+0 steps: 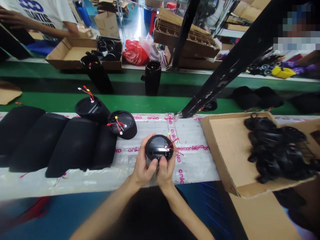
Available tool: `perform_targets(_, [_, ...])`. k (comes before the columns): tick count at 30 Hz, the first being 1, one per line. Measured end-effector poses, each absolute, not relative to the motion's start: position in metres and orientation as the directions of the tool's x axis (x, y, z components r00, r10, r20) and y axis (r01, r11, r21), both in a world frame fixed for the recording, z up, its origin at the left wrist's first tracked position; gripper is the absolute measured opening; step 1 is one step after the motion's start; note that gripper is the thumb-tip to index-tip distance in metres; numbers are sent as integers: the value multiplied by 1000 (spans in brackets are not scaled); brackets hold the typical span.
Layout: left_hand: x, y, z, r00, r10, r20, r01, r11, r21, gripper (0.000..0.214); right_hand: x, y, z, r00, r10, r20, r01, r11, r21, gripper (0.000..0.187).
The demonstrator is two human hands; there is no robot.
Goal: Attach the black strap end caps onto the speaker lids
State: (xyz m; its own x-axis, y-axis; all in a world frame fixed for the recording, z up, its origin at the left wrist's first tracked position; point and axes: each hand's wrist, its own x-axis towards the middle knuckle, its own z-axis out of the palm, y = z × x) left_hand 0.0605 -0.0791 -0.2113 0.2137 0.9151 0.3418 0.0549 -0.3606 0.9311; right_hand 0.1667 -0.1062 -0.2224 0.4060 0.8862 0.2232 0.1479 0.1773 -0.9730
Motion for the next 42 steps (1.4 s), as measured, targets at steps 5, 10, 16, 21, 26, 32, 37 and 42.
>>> perform_targets(5, [83, -85, -205, 23, 954, 299, 117, -300, 947, 65, 165, -107, -222, 405, 881, 244, 168, 190, -967, 63])
perform_targets(10, [80, -85, -186, 27, 972, 235, 118, -237, 964, 65, 167, -107, -227, 398, 878, 266, 204, 198, -959, 63])
perform_targets(16, [76, -87, -181, 69, 972, 224, 141, -232, 962, 71, 161, -108, -219, 385, 887, 256, 149, 213, -965, 62])
perform_targets(21, [63, -79, -180, 140, 968, 207, 157, -228, 961, 62, 167, -109, -213, 329, 913, 241, 154, 200, -968, 67])
perform_targets(26, [39, -57, -156, 281, 918, 279, 282, -357, 891, 69, 255, -113, -186, -78, 986, 151, 348, 168, -922, 85])
perform_targets(32, [59, -35, -138, 392, 756, 525, 444, -655, 611, 62, 457, -106, -122, 479, 856, 196, 776, -308, -551, 34])
perform_targets(37, [70, -23, -139, 475, 678, 561, 525, -730, 438, 47, 559, -112, -114, 695, 675, 250, 710, -587, -390, 40])
perform_targets(42, [49, -18, -131, 461, 622, 633, 436, -780, 448, 28, 560, -119, -121, 618, 723, 308, 778, -508, -369, 23])
